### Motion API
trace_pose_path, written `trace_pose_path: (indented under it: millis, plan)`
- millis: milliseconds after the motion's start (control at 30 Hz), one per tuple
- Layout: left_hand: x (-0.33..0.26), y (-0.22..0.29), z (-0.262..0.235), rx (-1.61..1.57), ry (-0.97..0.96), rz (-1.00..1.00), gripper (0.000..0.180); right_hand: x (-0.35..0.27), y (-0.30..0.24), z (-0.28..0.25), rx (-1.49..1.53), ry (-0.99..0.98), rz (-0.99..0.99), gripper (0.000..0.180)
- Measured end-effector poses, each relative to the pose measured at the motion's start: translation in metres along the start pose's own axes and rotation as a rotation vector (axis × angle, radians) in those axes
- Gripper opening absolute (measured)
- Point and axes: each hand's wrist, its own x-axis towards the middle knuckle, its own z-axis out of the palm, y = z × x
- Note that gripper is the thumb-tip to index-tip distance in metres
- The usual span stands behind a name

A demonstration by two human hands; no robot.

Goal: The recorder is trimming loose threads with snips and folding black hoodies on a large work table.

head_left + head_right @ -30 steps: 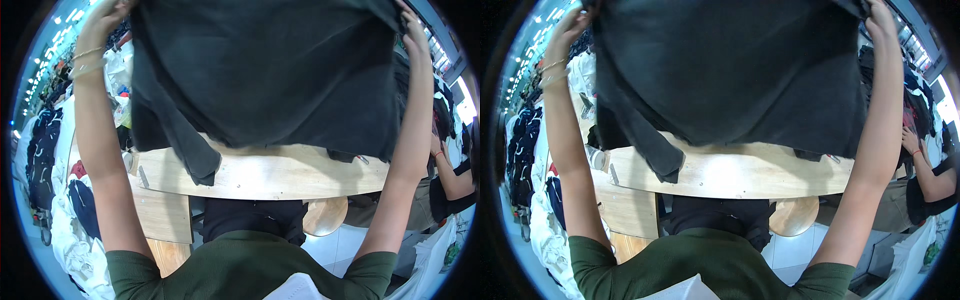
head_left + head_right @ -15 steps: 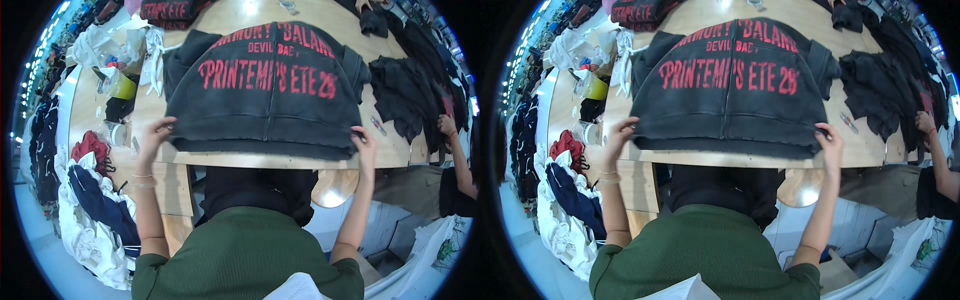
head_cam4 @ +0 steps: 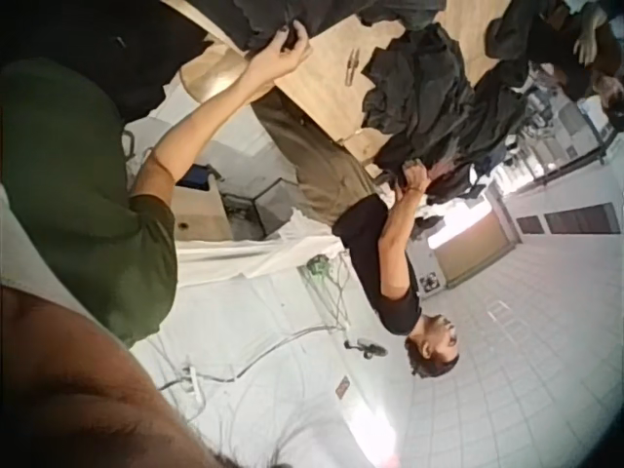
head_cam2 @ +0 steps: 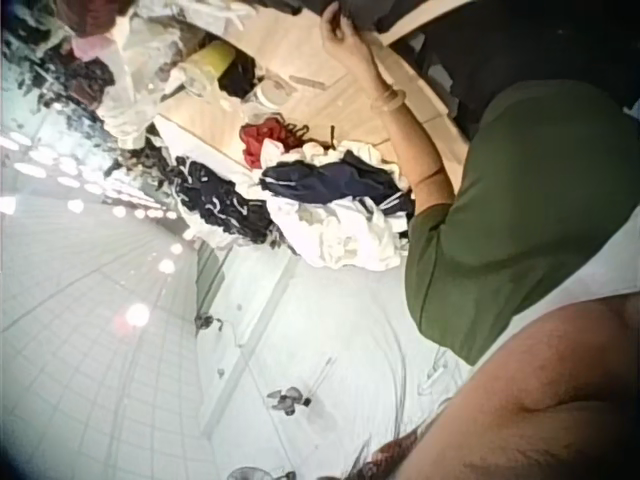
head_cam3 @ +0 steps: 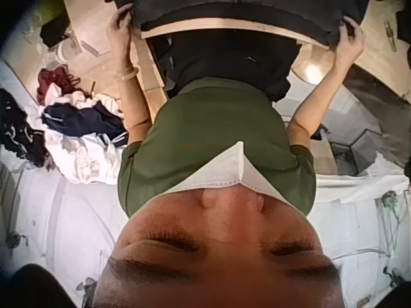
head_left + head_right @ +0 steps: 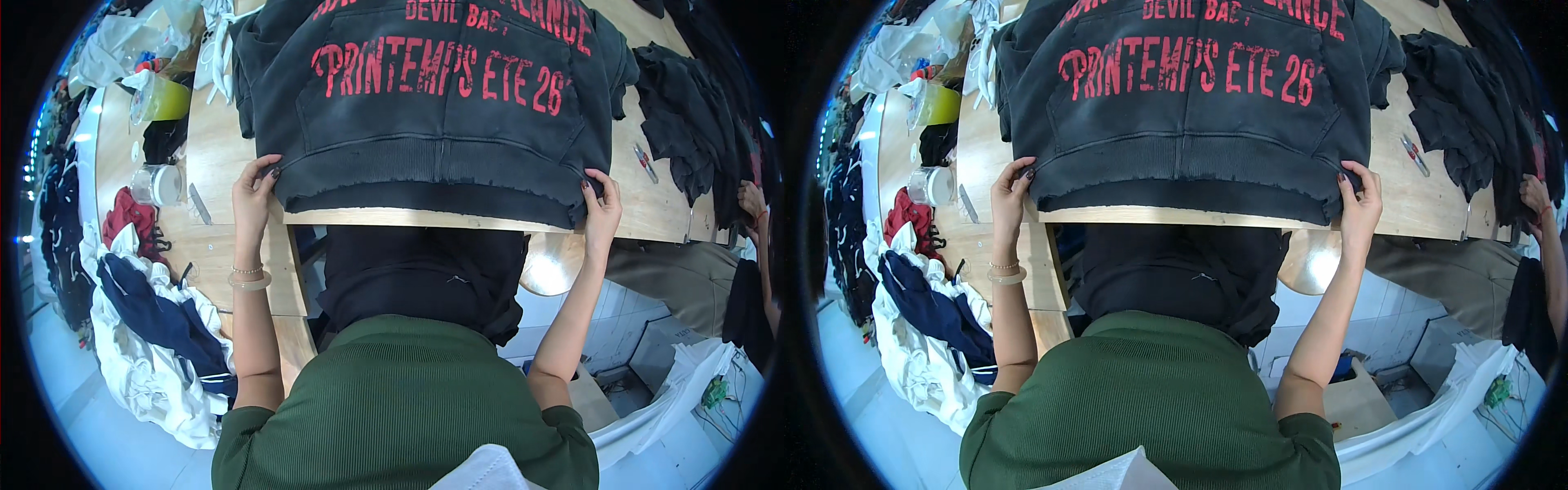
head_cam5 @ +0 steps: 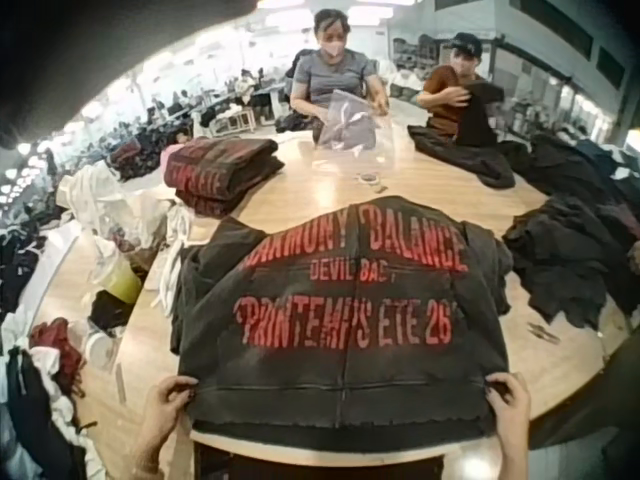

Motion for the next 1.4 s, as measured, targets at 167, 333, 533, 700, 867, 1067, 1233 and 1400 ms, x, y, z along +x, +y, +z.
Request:
trace_pose_path:
  millis: [167, 333, 533, 700, 867, 1067, 1233, 1400]
  plan:
    - [-0.011, 0.02, 0.015, 0.374, 0.175, 0.213, 0.022, -0.006, -0.022, 0.001, -0.339, 0.081, -0.116, 0.019]
    - [-0.046, 0.091, 0.096, 0.364, 0.095, 0.654, 0.025, -0.028, -0.081, 0.04, -0.277, -0.05, -0.399, 0.031]
    - [-0.081, 0.07, 0.151, 0.465, -0.145, 0.694, 0.043, -0.069, -0.084, 0.116, -0.382, -0.474, -0.623, 0.052]
    - [-0.081, 0.066, 0.14, 0.294, -0.263, 0.642, 0.033, -0.059, -0.082, 0.098, -0.325, -0.422, -0.625, 0.039]
    - [-0.09, 0.079, 0.131, -0.493, -0.382, -0.318, 0.03, 0.012, -0.066, 0.032, -0.009, 0.213, -0.335, 0.026]
    - [-0.073, 0.085, 0.146, -0.884, -0.478, -0.618, 0.03, 0.103, 0.109, -0.079, -0.846, 0.475, -0.168, 0.029]
    - [-0.07, 0.086, 0.149, -0.999, -0.465, -0.655, 0.021, 0.099, 0.104, -0.081, -0.945, 0.363, 0.042, 0.028]
    - [-0.069, 0.087, 0.152, -0.885, -0.436, -0.644, 0.017, 0.104, 0.111, -0.095, -0.696, 0.213, 0.073, 0.013]
